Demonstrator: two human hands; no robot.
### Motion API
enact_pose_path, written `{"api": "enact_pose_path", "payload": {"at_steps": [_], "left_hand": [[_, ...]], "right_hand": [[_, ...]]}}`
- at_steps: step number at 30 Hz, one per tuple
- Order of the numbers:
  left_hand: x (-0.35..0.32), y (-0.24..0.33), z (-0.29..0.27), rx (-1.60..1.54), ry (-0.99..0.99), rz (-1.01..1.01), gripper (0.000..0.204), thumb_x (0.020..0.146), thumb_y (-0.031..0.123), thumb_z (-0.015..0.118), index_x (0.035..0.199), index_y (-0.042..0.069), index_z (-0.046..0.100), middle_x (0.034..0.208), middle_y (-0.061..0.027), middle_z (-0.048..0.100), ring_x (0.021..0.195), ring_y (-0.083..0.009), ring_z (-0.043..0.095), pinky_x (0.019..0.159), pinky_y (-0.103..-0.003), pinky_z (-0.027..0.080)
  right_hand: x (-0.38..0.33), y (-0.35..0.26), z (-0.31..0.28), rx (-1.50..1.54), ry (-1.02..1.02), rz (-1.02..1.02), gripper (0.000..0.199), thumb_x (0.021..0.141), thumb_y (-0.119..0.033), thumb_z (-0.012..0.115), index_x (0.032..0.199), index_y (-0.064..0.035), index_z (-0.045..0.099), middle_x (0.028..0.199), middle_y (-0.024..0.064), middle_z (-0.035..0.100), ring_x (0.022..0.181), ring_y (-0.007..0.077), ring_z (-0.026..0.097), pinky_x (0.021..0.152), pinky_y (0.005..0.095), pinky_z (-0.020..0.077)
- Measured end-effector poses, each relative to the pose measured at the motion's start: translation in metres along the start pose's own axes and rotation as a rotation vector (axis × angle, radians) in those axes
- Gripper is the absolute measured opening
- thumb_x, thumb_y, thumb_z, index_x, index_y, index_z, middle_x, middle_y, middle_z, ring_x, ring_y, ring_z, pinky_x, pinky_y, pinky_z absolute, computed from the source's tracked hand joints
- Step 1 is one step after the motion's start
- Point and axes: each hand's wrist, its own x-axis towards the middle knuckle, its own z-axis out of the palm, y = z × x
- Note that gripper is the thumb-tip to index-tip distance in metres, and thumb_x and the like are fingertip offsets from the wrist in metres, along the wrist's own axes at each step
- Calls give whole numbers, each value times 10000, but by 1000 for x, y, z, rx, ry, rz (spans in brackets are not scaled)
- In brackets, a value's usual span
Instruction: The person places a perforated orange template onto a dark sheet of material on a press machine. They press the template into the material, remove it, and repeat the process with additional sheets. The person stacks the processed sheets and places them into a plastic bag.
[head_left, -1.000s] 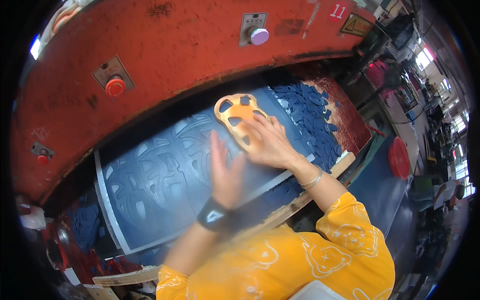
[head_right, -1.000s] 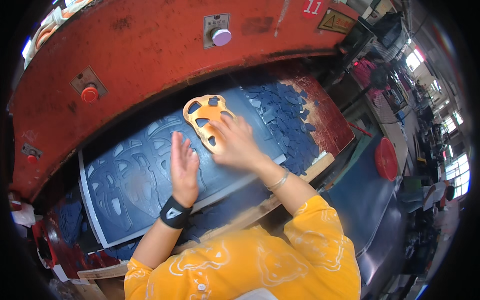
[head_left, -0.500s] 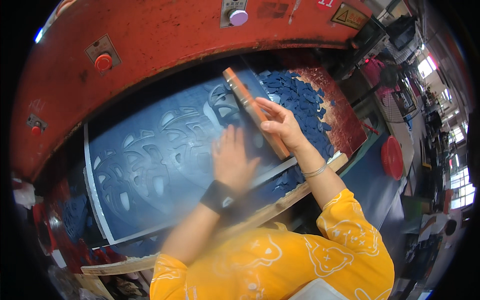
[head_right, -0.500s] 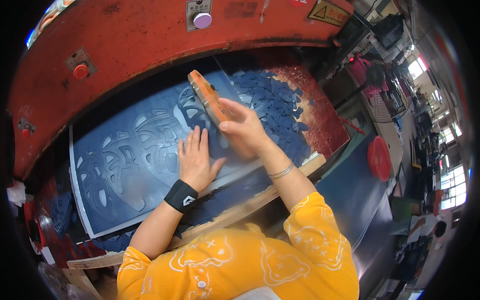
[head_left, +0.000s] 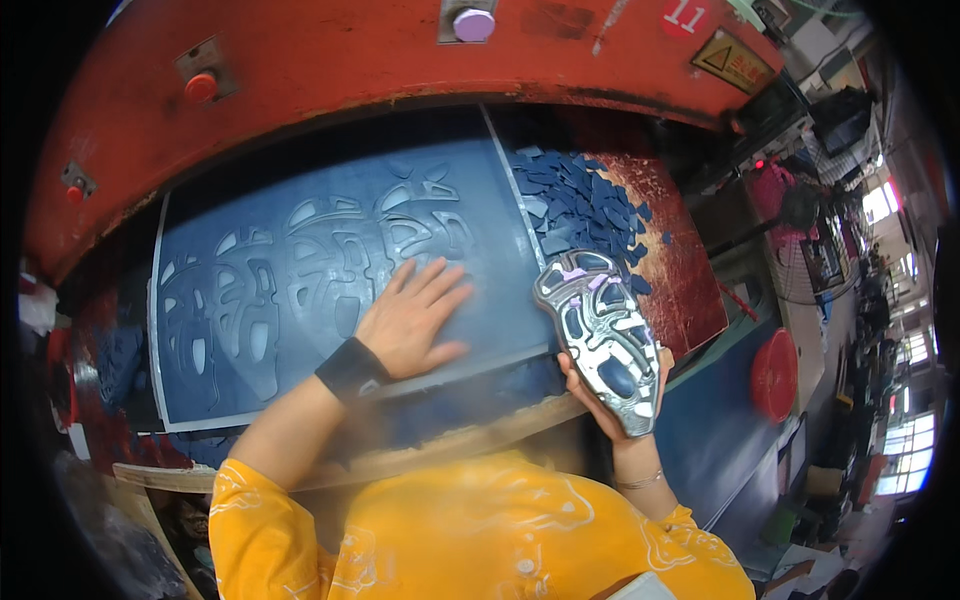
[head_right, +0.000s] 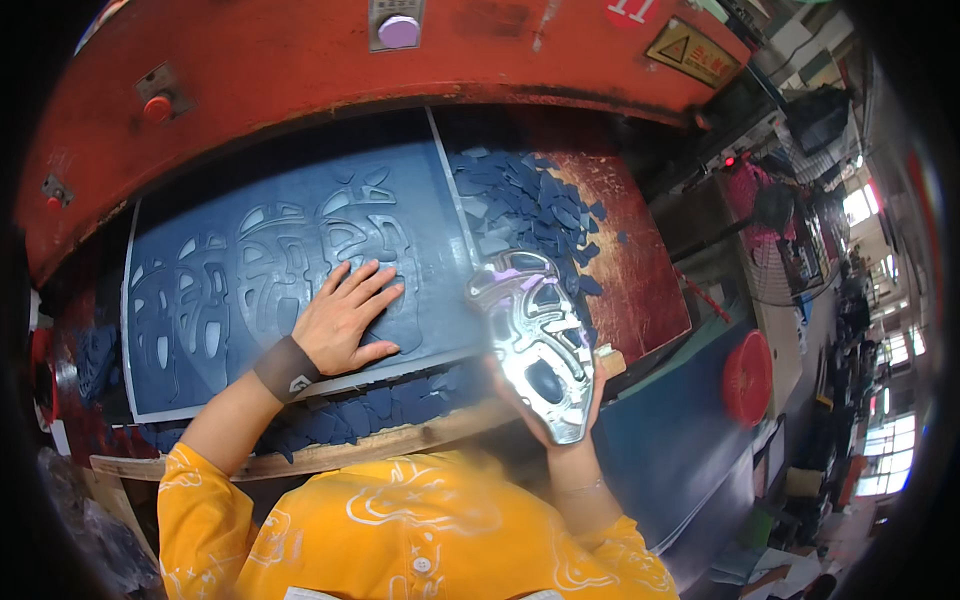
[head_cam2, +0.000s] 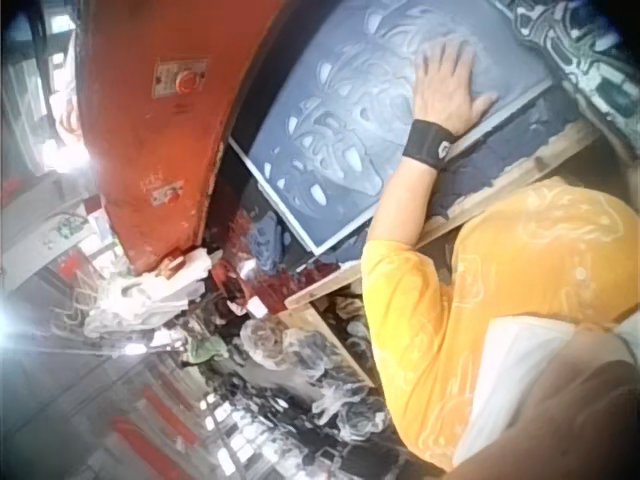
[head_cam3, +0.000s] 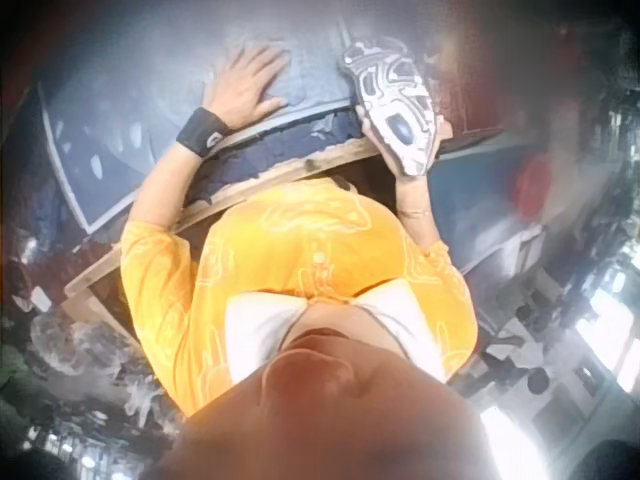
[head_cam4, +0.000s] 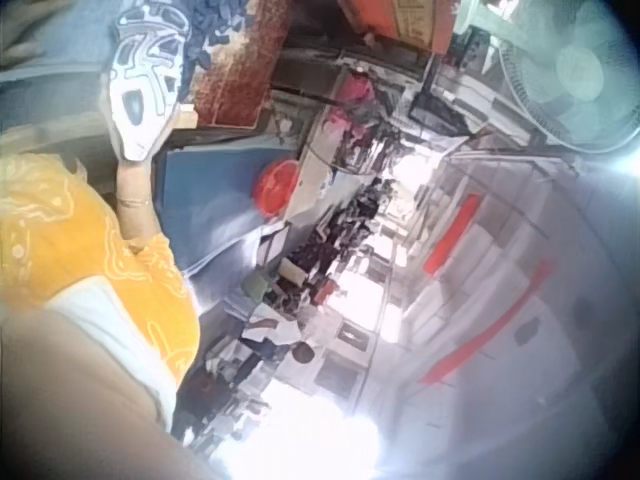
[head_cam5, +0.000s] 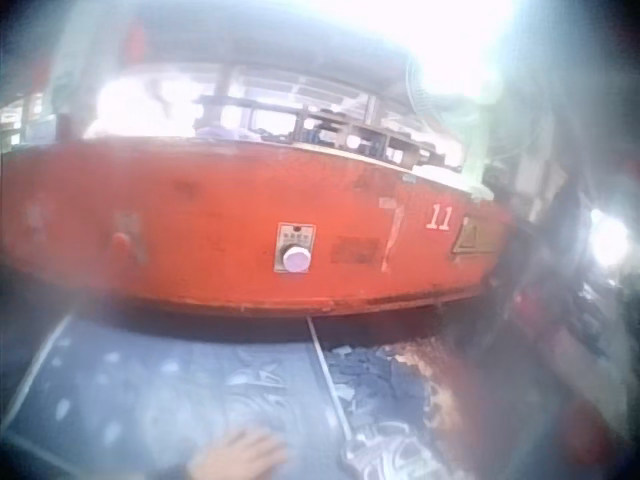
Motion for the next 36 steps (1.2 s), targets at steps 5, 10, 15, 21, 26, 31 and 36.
{"api": "enact_pose_path", "payload": {"at_steps": [5,10,15,21,26,31,36], "left_hand": [[9,48,25,-12,20,-151,785,772,461,710,1358,3,459,1452,-144,422,1378,-323,347,1143,-508,227],[33,90,33,2,38,-190,650,748,399,756,1235,32,530,1416,-155,443,1361,-349,356,1117,-550,241],[48,84,39,-91,165,-202,506,746,356,766,1064,31,545,1333,-167,501,1231,-372,460,1022,-506,339],[64,21,-17,-1157,600,-625,375,995,397,505,996,39,613,974,-56,595,879,-140,574,807,-280,480],[68,4,-47,-1535,554,-548,317,1009,299,503,1029,13,635,995,-81,645,917,-187,628,842,-331,518],[77,17,-17,-1603,459,-470,220,967,164,572,1070,-9,659,1034,-75,664,909,-163,631,838,-297,503],[76,7,-19,-1609,372,-414,229,968,157,566,1091,-17,650,1078,-78,653,974,-162,614,866,-296,488]], "right_hand": [[2,-70,19,-539,20,-135,789,865,-463,532,1452,15,310,1380,275,465,1214,489,499,1021,560,438],[48,-118,34,-1959,-18,-478,755,721,-272,690,1385,13,470,1327,169,551,1217,221,524,1071,334,351],[77,-75,43,-2718,316,-616,568,701,-171,705,1246,-52,598,1407,189,425,1323,402,359,1106,438,281],[87,-3,53,-1980,-371,-666,334,777,-156,685,1090,-52,627,1109,152,606,1128,298,547,959,375,431],[94,19,69,-1935,-212,-534,404,781,-272,746,1073,-49,578,949,117,630,899,288,630,785,368,505],[111,42,86,-1932,-201,-677,400,824,-329,702,1052,-89,478,924,168,647,835,362,656,706,428,515],[116,47,65,-1885,-171,-672,336,818,-155,647,1093,-83,468,861,122,640,807,340,648,703,424,506]]}}
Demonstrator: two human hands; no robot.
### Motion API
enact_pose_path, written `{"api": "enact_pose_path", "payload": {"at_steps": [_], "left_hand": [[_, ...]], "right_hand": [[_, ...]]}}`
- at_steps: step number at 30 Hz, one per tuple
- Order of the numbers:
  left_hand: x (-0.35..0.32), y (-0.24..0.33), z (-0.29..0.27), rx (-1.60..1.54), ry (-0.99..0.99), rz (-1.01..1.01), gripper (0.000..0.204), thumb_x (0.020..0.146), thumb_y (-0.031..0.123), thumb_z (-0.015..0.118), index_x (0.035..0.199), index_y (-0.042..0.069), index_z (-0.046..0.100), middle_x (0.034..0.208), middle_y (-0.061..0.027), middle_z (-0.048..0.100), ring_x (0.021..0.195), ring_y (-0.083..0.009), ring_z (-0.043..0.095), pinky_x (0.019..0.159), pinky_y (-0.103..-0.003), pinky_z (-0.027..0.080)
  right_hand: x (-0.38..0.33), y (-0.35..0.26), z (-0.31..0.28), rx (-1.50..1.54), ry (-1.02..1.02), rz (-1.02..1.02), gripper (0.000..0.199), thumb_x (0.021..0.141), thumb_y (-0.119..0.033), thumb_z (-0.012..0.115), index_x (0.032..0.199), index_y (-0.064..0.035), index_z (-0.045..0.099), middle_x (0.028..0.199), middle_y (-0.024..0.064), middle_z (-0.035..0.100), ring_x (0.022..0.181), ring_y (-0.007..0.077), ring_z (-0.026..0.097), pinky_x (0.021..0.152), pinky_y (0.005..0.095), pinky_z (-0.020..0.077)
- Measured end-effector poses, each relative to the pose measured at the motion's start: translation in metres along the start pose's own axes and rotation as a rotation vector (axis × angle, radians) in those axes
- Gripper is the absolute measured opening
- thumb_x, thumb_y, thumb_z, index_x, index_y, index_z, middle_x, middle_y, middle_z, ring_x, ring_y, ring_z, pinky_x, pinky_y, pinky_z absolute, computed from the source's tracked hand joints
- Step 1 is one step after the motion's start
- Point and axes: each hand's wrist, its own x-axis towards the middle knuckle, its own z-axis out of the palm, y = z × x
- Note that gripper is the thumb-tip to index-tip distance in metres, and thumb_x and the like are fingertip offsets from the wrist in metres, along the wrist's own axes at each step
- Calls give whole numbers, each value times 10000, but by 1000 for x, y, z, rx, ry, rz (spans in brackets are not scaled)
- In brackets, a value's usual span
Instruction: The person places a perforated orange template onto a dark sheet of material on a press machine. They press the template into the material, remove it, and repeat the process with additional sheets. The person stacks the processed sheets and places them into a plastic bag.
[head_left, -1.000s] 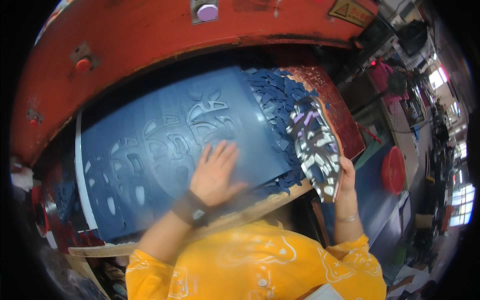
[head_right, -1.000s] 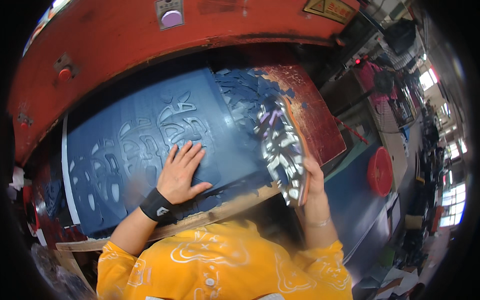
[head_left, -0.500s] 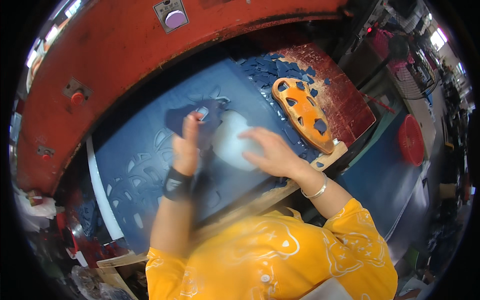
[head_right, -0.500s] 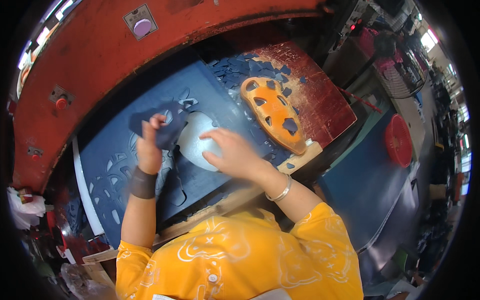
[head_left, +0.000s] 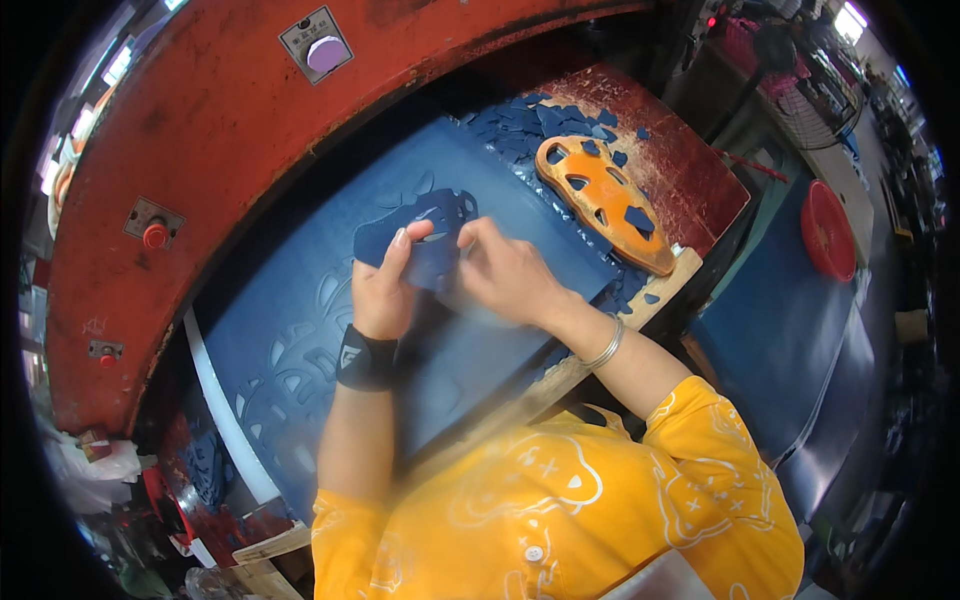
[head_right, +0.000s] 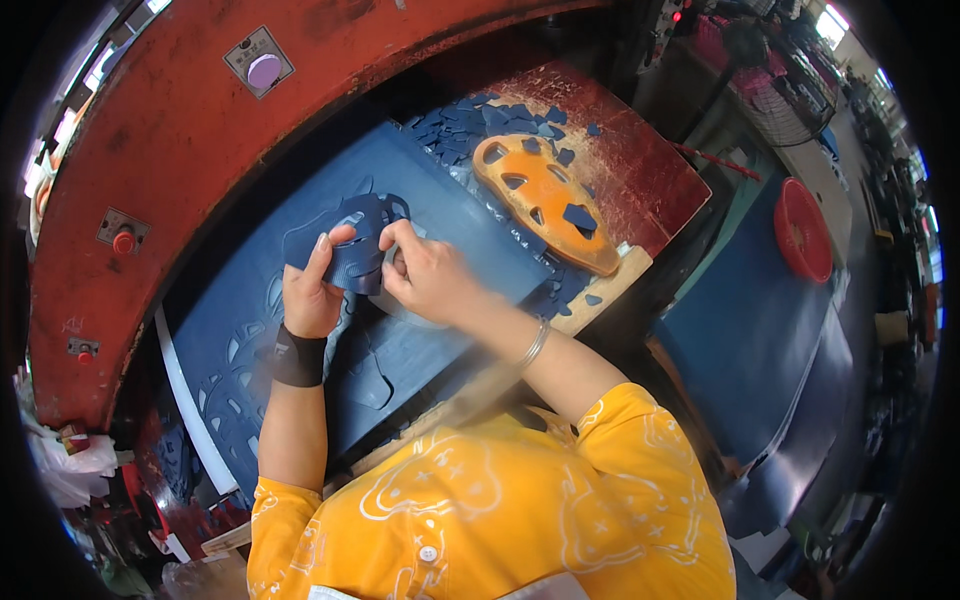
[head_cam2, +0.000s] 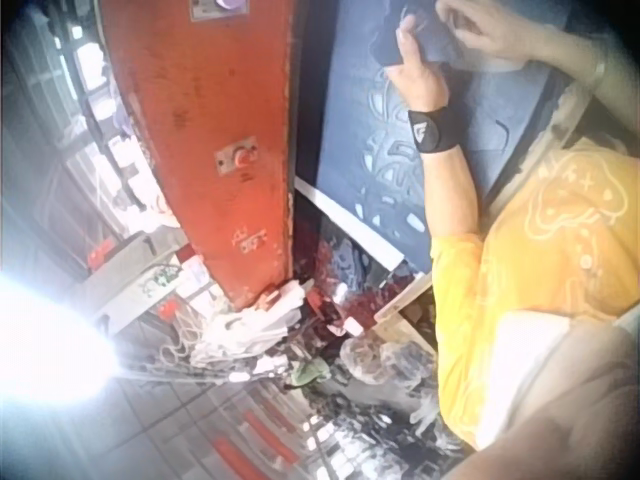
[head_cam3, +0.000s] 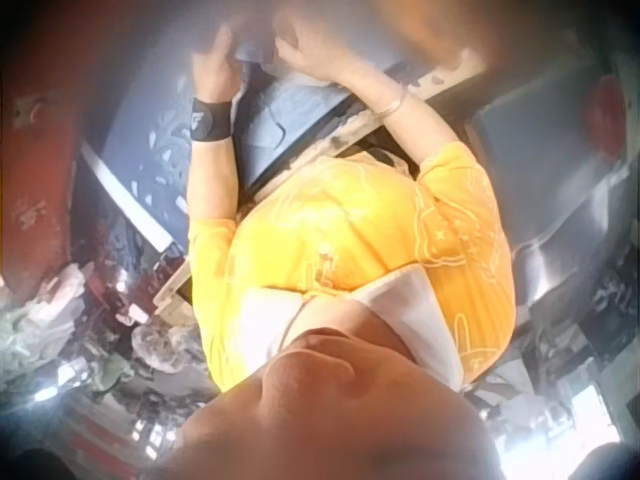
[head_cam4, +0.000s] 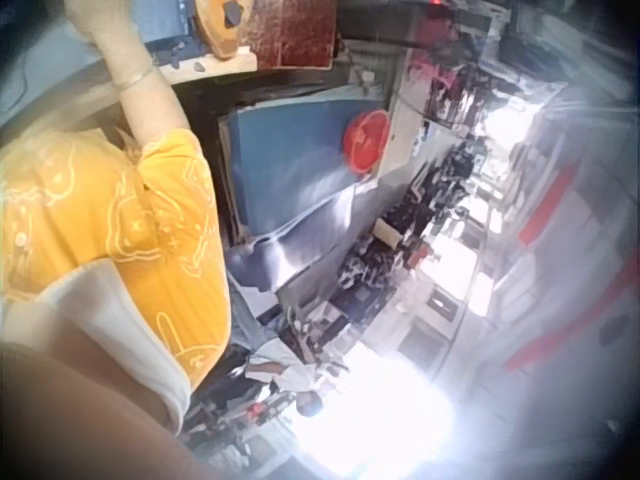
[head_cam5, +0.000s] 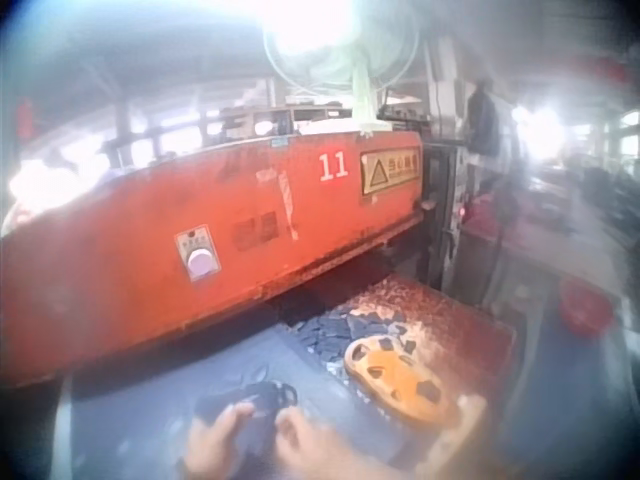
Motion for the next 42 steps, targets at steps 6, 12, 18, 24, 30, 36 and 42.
{"api": "enact_pose_path", "payload": {"at_steps": [6,12,18,24,30,36,42], "left_hand": [[2,5,6,196,-3,137,230,957,129,568,1108,-15,665,1078,-70,662,999,-137,600,885,-273,468],[3,15,10,482,-114,141,218,959,149,577,1070,-6,683,1070,-63,665,980,-140,609,782,-261,502],[12,67,-31,-117,393,178,172,927,149,629,1017,9,674,1034,-89,650,816,-169,629,689,-274,546],[-1,169,-106,-36,333,654,178,910,115,620,1027,-8,673,991,-109,669,801,-186,664,710,-318,578],[-76,86,-44,1446,-495,313,447,613,242,871,970,87,652,999,-85,597,948,-266,583,840,-380,483],[-124,28,-44,1613,-573,519,420,612,172,787,984,73,618,1023,-83,605,982,-271,574,775,-373,521],[-88,44,-79,458,292,20,291,968,293,550,1019,18,631,952,-81,680,791,-160,661,727,-304,527]], "right_hand": [[0,4,2,-189,190,-376,365,748,-77,688,1099,-85,588,837,87,658,747,304,642,676,388,530],[7,15,-4,-295,110,-487,208,738,-75,712,940,-71,667,788,80,649,771,283,621,693,361,516],[-14,25,-1,254,314,212,177,869,-90,637,1025,-32,695,819,89,715,729,135,687,664,244,524],[-13,33,-2,156,192,156,170,891,-113,611,1013,-32,697,769,64,704,717,86,667,661,217,510],[-18,31,-1,57,193,165,172,880,-112,613,1006,-32,697,773,60,704,698,82,652,648,221,503],[-24,26,8,27,198,143,172,890,-141,623,1002,-29,689,763,51,703,667,76,639,629,222,498],[-30,-6,8,-388,379,-140,306,818,-181,719,1085,-51,645,933,82,659,846,183,631,756,299,504]]}}
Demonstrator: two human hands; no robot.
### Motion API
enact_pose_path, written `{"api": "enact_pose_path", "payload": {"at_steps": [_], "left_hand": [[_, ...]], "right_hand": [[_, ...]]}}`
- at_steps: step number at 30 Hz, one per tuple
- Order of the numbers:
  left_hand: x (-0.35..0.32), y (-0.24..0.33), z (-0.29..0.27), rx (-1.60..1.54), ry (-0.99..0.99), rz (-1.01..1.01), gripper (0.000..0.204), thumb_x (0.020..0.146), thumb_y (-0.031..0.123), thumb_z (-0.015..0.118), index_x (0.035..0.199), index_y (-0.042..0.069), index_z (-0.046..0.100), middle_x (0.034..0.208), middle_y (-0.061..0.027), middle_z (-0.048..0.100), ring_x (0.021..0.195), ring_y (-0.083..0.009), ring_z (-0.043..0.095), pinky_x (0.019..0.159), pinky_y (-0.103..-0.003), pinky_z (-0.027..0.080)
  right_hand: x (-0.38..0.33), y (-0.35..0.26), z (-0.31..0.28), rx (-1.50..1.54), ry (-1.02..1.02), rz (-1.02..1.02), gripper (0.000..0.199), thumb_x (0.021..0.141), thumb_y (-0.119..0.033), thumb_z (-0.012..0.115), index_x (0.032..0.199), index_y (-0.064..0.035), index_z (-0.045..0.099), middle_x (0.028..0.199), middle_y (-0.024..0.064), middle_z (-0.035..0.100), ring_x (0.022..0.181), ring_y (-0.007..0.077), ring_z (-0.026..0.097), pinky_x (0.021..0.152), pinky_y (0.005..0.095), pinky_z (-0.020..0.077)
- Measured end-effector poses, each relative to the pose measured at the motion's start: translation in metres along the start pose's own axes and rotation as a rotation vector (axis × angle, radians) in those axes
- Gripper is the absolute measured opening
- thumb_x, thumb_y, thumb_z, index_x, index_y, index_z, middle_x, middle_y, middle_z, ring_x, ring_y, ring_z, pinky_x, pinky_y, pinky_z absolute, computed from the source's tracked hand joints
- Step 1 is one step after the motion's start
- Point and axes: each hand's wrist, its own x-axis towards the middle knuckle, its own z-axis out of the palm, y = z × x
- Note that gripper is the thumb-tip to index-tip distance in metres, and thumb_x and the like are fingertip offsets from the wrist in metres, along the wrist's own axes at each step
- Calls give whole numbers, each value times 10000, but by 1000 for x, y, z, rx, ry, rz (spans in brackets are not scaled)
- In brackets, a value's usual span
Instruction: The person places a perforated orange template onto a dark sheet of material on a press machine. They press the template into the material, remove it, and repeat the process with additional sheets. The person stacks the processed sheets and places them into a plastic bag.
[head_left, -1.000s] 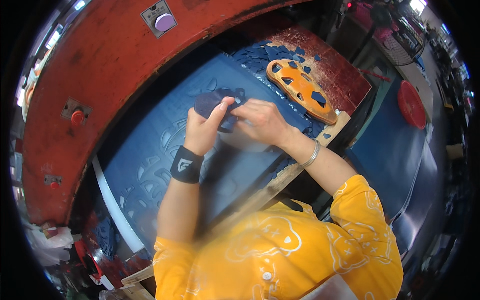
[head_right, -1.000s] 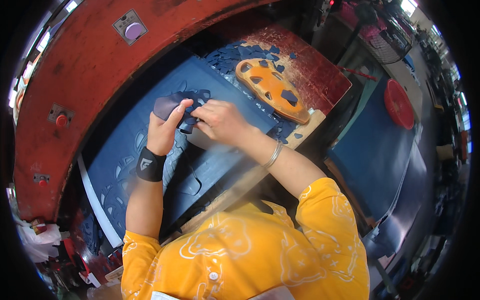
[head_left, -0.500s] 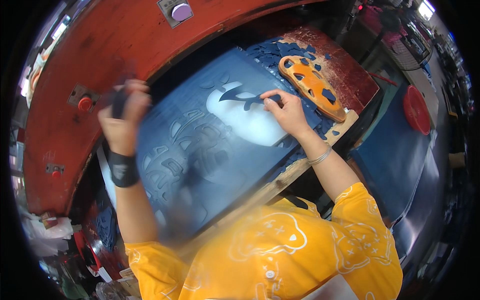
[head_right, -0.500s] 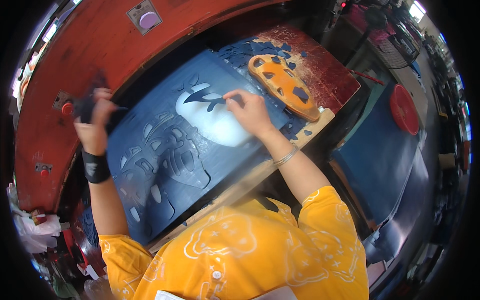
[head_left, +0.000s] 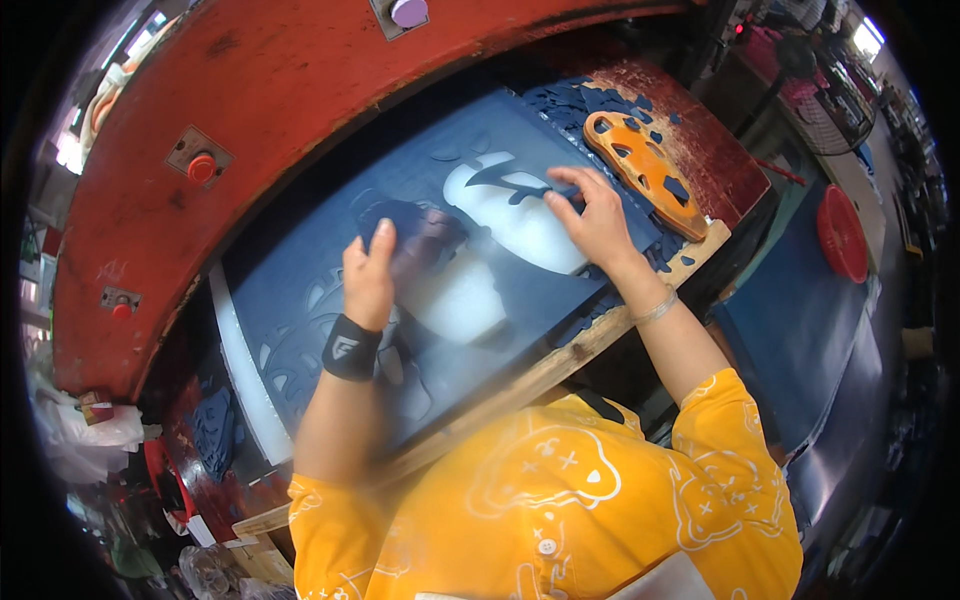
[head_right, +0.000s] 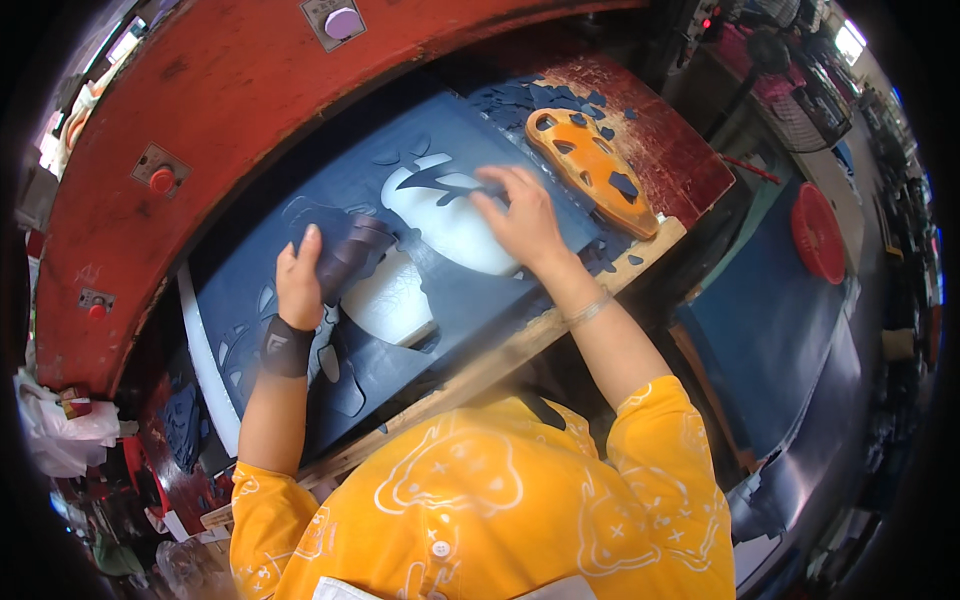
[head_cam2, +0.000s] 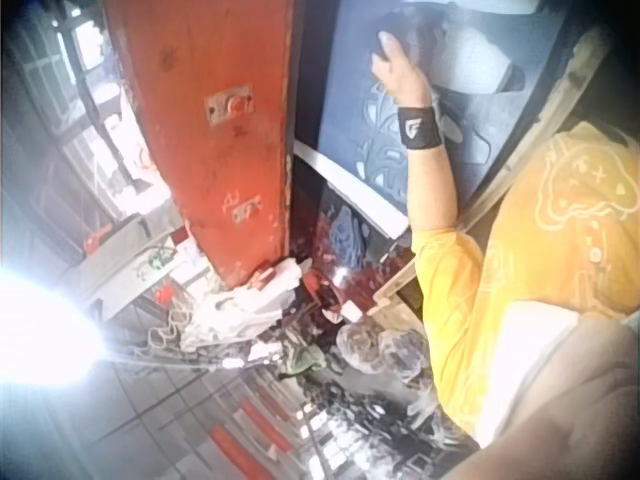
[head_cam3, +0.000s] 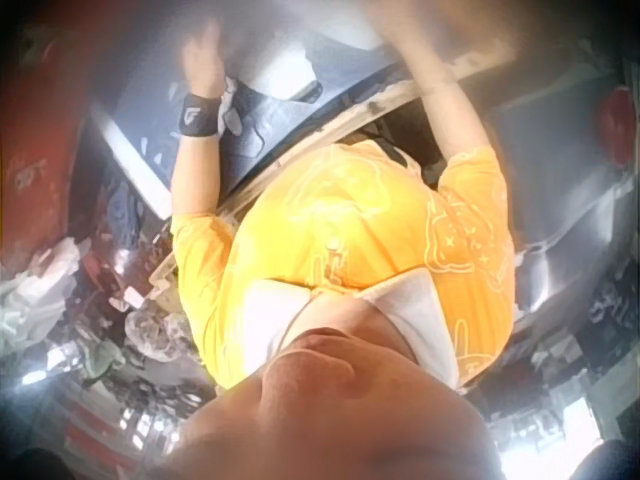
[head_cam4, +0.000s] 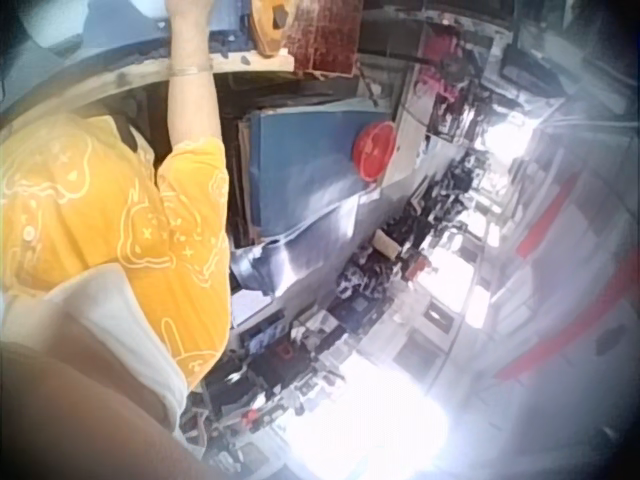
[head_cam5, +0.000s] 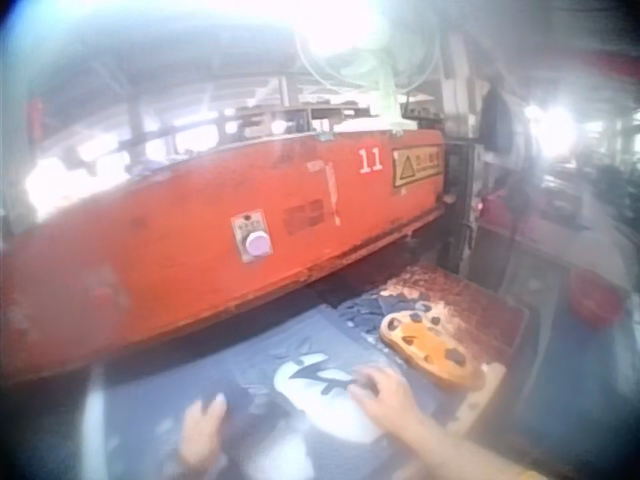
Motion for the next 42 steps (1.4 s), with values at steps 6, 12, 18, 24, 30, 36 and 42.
{"api": "enact_pose_path", "payload": {"at_steps": [6,12,18,24,30,36,42], "left_hand": [[-5,1,-5,-332,-110,-20,347,1003,316,500,1102,3,611,983,-82,679,899,-168,658,818,-288,515],[-3,4,-11,-145,-202,16,323,1006,306,501,1070,18,632,945,-49,670,863,-122,617,783,-247,485],[5,26,-27,-224,-60,66,321,979,307,557,1043,0,627,929,-63,683,839,-142,644,751,-258,529],[-3,31,-45,-93,-159,119,322,969,274,582,1122,-5,623,981,-72,691,874,-128,625,791,-261,509],[-21,29,-37,28,-72,248,248,968,190,583,1092,-14,649,1003,-61,695,884,-96,602,796,-250,495],[-30,23,-18,-191,-155,219,228,967,183,579,1076,-13,624,966,-69,685,725,-126,634,660,-262,534],[-14,7,-23,-277,-229,171,249,971,196,571,1125,5,607,993,-76,684,867,-120,629,802,-265,504]], "right_hand": [[-7,-85,22,180,-241,-262,447,769,-336,769,1070,-79,561,1051,128,588,980,325,595,780,420,496],[-7,-101,71,360,-297,1,331,833,-319,718,943,-81,515,897,143,633,795,369,638,670,440,511],[17,-72,7,491,-739,296,227,843,-246,683,919,-34,657,716,113,665,680,259,641,652,321,502],[3,-100,15,448,-712,-103,385,790,-274,751,1050,-4,662,1020,160,684,921,316,658,810,368,519],[-20,-134,63,374,-440,-54,474,782,-318,761,1105,2,626,992,190,675,938,351,649,816,409,517],[-17,-136,55,521,-535,93,409,796,-329,746,1007,10,657,852,166,690,800,343,674,722,386,533],[-16,-108,66,631,-559,56,240,850,-257,675,885,-21,684,793,138,684,753,292,673,682,342,518]]}}
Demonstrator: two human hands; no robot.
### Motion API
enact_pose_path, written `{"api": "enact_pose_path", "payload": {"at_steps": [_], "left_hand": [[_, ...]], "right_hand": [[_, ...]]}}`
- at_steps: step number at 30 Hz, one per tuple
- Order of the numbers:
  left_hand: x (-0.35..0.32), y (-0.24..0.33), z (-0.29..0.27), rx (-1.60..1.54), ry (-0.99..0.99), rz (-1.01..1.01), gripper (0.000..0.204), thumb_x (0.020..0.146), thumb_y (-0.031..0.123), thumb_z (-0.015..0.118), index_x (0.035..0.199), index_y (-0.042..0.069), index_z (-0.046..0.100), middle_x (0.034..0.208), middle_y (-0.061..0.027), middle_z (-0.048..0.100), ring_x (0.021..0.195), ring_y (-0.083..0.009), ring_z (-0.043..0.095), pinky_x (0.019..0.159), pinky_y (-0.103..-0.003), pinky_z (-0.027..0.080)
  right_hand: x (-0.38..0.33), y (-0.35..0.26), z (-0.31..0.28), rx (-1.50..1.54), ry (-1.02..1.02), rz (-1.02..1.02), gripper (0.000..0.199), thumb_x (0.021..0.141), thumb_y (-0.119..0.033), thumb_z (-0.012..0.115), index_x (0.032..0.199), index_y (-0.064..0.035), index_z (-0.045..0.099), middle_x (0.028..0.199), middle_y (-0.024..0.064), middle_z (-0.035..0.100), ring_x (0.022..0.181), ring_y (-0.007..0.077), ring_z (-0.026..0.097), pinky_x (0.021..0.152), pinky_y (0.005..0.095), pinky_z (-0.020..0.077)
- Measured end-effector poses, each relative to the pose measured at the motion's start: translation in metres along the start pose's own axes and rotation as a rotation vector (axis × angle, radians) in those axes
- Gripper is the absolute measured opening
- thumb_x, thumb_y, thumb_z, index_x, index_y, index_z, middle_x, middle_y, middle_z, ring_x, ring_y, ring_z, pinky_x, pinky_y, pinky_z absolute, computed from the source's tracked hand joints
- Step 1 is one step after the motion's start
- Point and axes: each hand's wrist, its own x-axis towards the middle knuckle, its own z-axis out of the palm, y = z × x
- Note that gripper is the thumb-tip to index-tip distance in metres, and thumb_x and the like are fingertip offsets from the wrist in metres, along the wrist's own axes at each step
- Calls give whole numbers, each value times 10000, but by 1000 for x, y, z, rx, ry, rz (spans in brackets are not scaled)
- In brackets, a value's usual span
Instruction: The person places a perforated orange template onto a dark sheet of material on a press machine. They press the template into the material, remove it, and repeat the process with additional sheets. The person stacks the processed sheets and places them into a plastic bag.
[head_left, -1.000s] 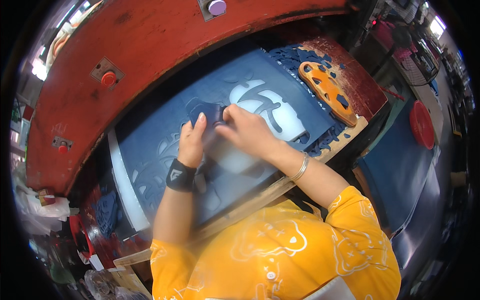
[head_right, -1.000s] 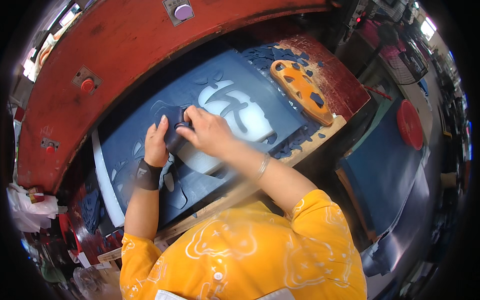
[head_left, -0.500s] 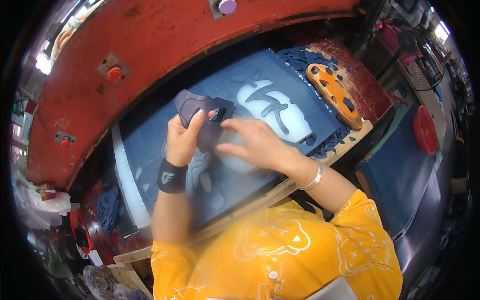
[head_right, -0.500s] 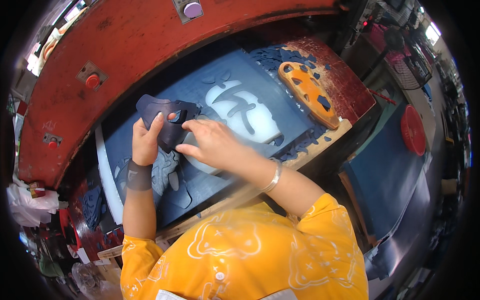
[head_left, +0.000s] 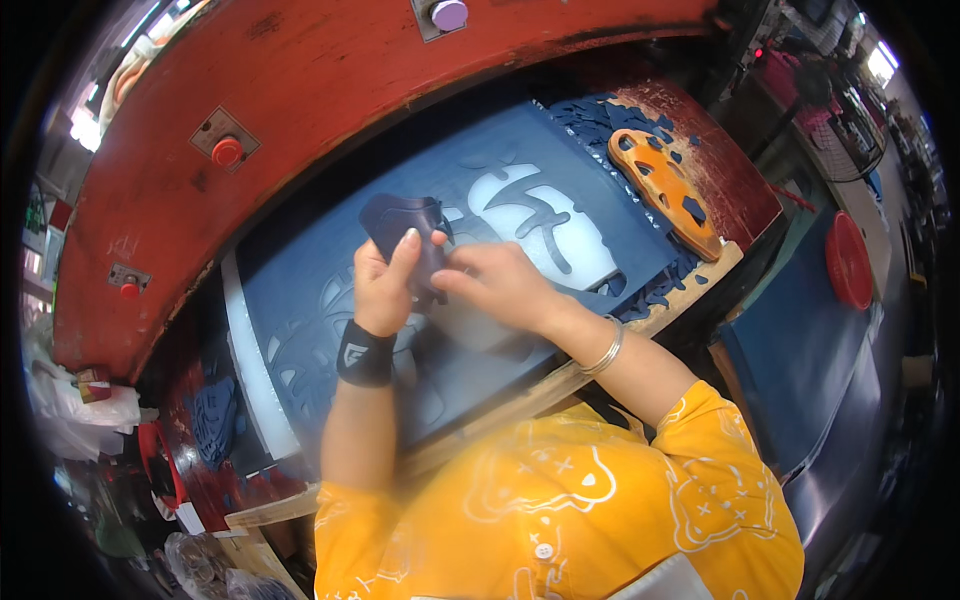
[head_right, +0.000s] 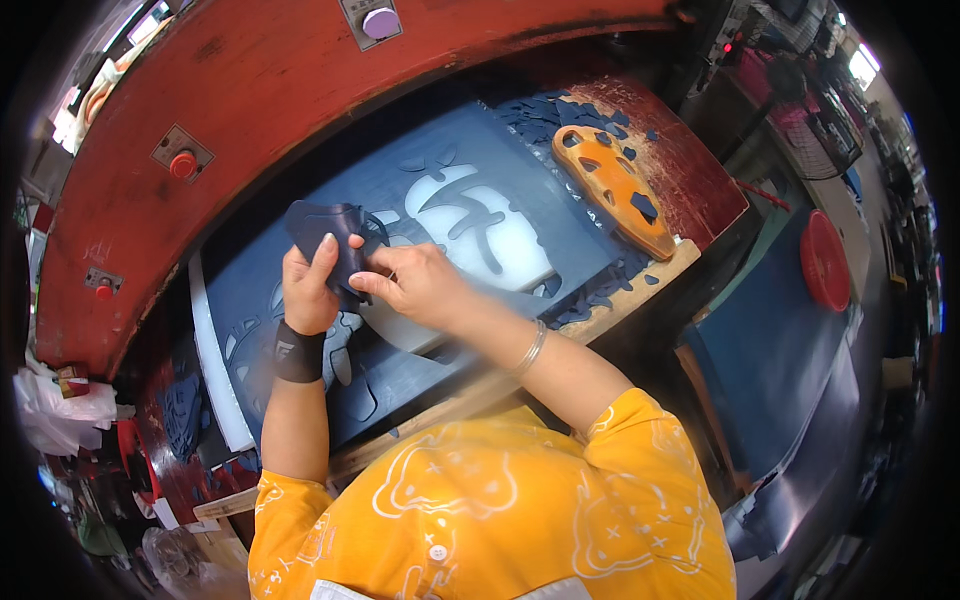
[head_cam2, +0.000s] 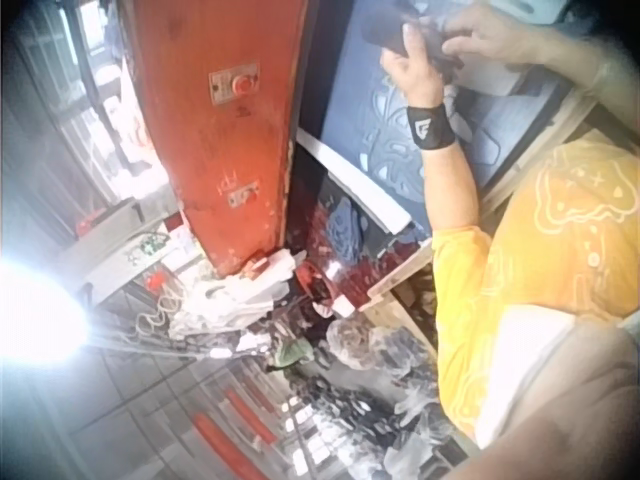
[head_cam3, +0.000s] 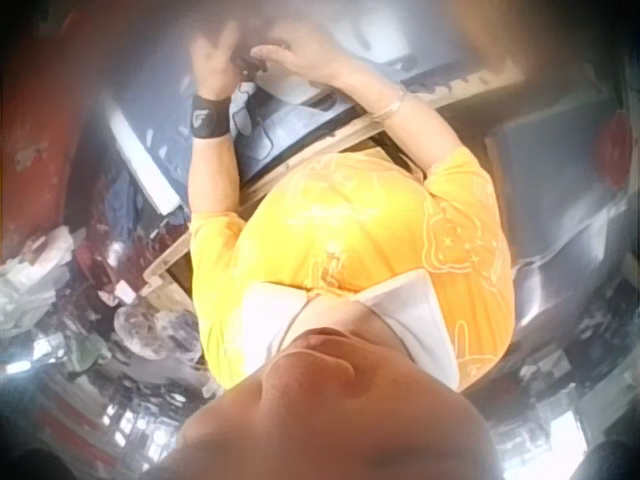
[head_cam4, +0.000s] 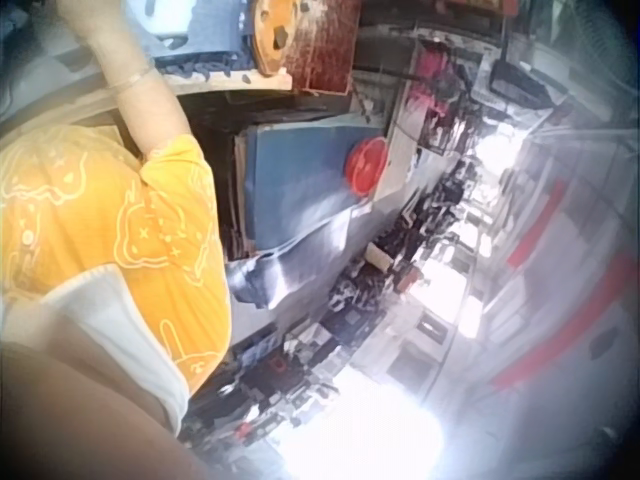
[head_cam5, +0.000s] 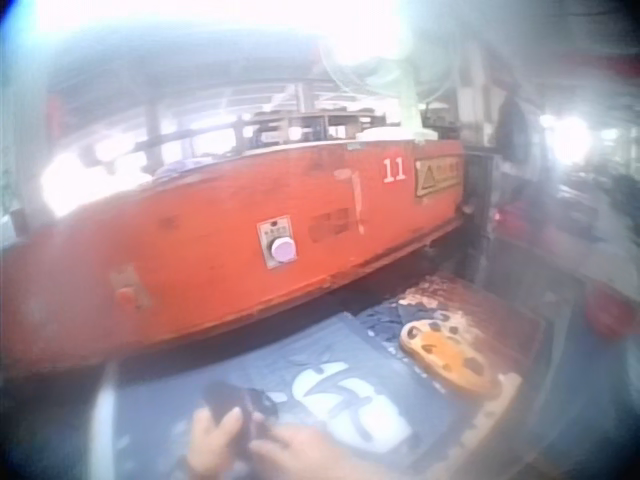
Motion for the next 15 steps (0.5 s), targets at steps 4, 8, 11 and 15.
{"api": "enact_pose_path", "payload": {"at_steps": [4,8,11,15], "left_hand": [[22,19,-9,-22,123,-33,273,1005,218,494,1157,7,575,973,-89,683,791,-136,631,683,-277,527],[40,41,-18,-214,300,89,287,1018,247,463,1157,10,546,943,-108,675,777,-169,632,633,-284,522],[37,29,-11,-104,206,7,312,1022,254,452,1194,8,538,985,-108,680,869,-181,654,652,-288,536],[26,13,-2,4,-48,113,324,1009,229,483,1207,-19,551,1010,-88,676,945,-180,642,878,-324,514]], "right_hand": [[4,16,-7,-357,315,-287,265,907,-220,620,717,-37,595,662,141,593,632,343,591,572,418,461],[-5,13,-28,-329,310,140,258,878,-156,612,671,-4,592,627,143,583,594,283,611,557,366,474],[1,1,-21,-235,292,-67,247,841,-267,676,802,-37,595,705,124,618,646,271,628,587,371,481],[17,-9,-3,-349,233,-147,335,811,-360,703,835,-56,563,740,114,626,709,324,627,637,402,496]]}}
